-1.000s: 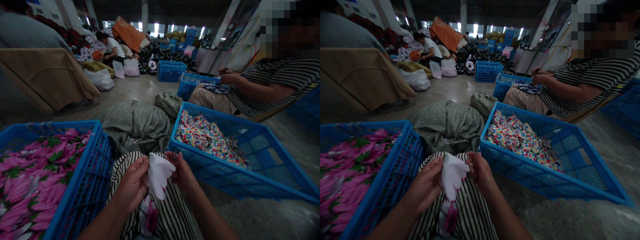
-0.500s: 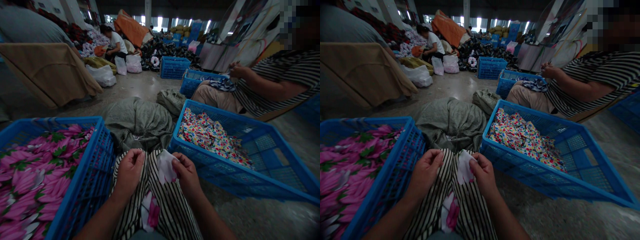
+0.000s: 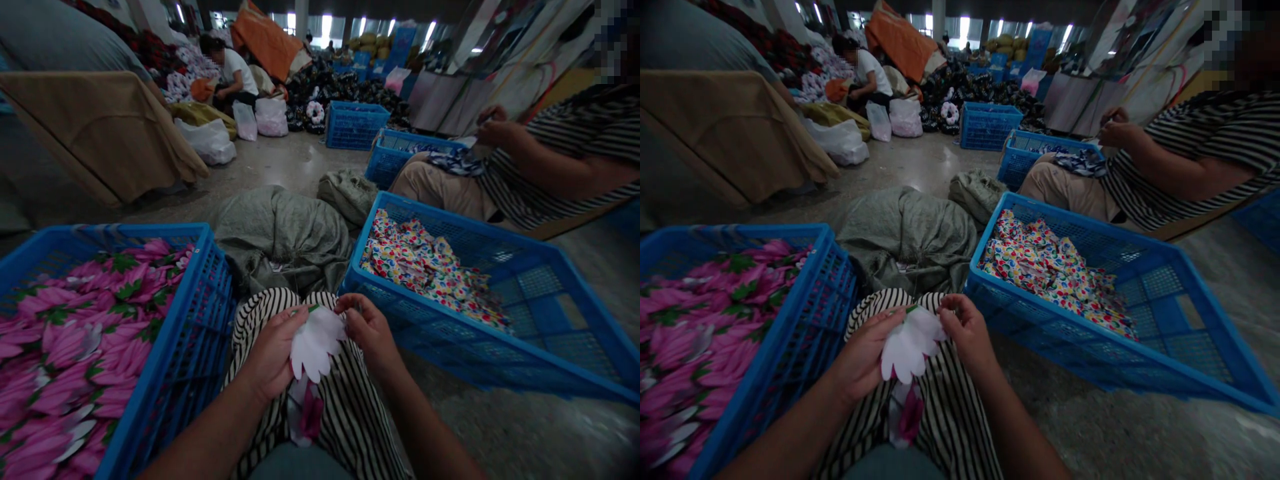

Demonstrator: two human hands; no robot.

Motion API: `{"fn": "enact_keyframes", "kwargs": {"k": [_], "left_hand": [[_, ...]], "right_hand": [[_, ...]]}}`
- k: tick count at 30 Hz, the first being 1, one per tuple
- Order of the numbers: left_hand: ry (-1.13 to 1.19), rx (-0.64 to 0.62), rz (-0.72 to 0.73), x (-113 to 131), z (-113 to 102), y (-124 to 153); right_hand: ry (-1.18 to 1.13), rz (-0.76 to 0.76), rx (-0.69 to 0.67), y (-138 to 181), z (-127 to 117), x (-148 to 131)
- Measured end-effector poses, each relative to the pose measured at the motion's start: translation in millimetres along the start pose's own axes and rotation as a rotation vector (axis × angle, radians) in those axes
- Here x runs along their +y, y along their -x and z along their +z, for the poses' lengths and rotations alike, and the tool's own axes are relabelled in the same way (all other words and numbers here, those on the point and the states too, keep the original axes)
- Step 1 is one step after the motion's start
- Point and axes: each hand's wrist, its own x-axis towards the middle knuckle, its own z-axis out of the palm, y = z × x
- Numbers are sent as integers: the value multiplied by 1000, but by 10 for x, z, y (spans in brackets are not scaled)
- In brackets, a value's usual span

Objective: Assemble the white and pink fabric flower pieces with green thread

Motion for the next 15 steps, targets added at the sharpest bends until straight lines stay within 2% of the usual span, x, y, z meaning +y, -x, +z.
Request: {"fn": "enact_keyframes", "kwargs": {"k": [3, 7, 11, 15], "left_hand": [[-26, -37, -34, 1, 14, 29], [-65, -76, 2, 13, -18, 35], [-93, -40, 63, 32, -33, 41], [-123, -18, 116, 33, -12, 65]], "right_hand": [[63, 36, -68, 1, 49, -18], [-9, 61, -40, 27, 63, -11], [-105, 136, -3, 36, 51, -3], [-126, 132, 13, 46, 55, -8]]}}
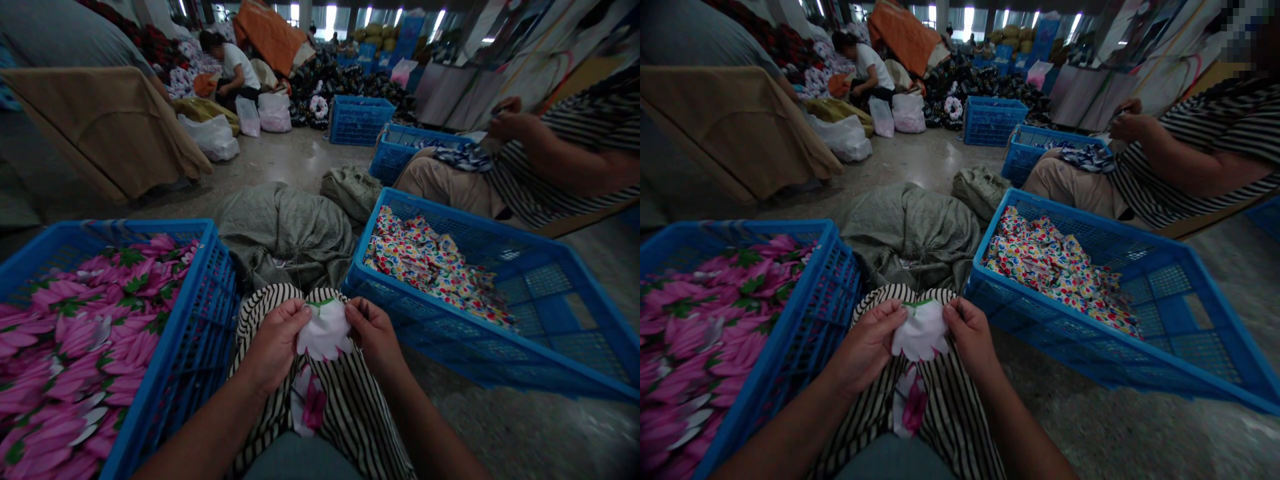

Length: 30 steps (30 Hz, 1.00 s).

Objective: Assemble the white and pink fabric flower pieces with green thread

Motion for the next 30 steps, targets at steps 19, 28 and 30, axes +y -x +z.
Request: {"fn": "enact_keyframes", "kwargs": {"k": [19, 28, 30], "left_hand": [[251, 147, 45, 133, -107, -66], [306, 133, -57, 124, -75, -98], [320, 149, -62, 113, -72, -99]], "right_hand": [[-191, 6, 172, -112, -218, 71], [-12, -184, -105, -22, -65, 101], [117, -270, -92, 2, -40, 81]]}}
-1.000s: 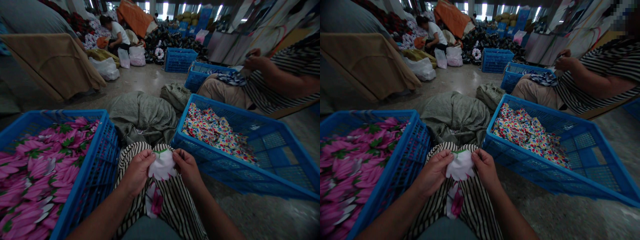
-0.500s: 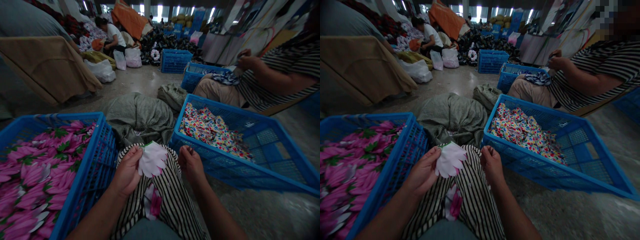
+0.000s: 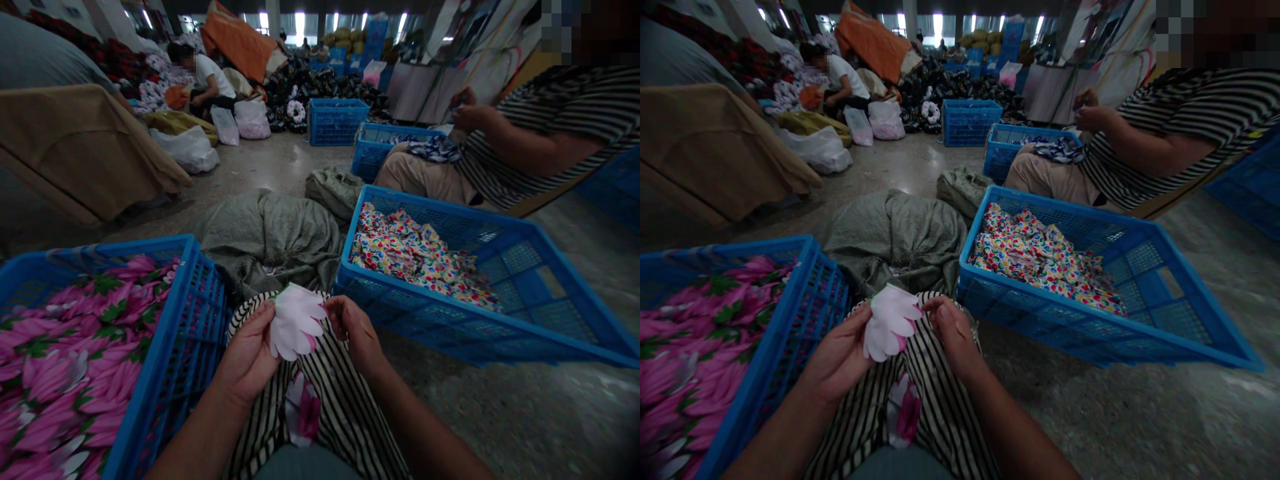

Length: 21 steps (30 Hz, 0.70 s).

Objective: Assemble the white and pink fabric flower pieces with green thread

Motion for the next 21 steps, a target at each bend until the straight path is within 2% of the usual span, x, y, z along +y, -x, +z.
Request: {"fn": "enact_keyframes", "kwargs": {"k": [4, 9, 21], "left_hand": [[9, -31, -36, -28, 4, -5], [12, -86, -99, -55, 24, 8], [13, -53, -121, -84, 13, 41]], "right_hand": [[310, -254, 43, 6, 14, -36], [466, -462, 37, -25, 4, -60], [527, -459, 47, -4, -2, -98]]}}
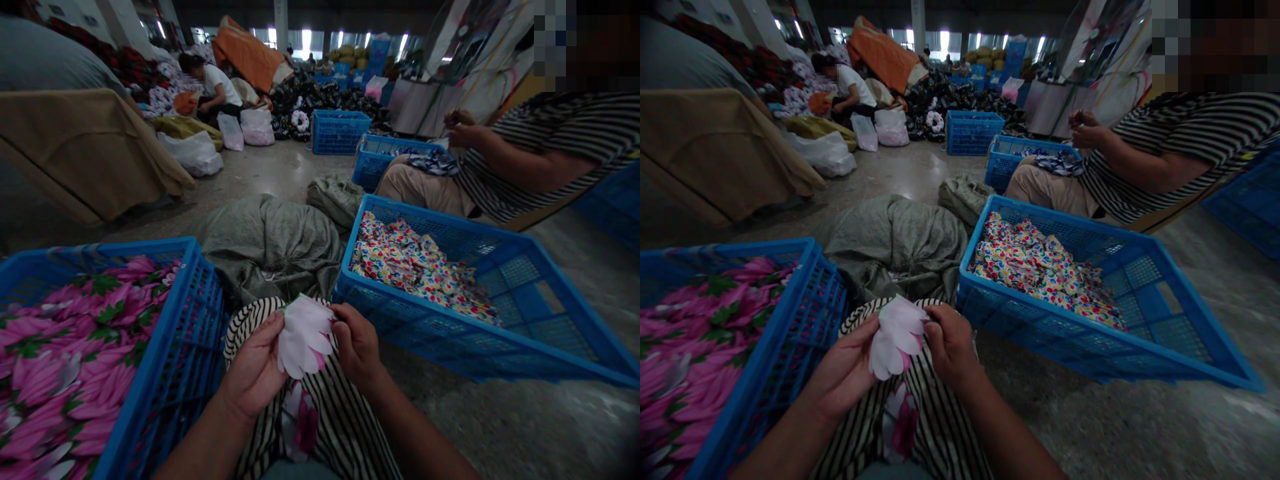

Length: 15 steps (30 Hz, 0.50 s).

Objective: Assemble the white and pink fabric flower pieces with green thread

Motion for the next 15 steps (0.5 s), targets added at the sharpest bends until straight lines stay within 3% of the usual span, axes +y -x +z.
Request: {"fn": "enact_keyframes", "kwargs": {"k": [4, 8, 11, 15], "left_hand": [[5, -21, -11, -3, -37, -12], [10, -15, 2, 5, -52, -24], [38, -61, -27, 24, 3, -26], [59, -86, -52, 47, 126, -15]], "right_hand": [[-90, 99, 81, -18, -18, 25], [-582, 444, 274, -59, -14, 44], [-916, 650, 164, -28, 38, 34], [-1015, 706, -53, 85, 146, -25]]}}
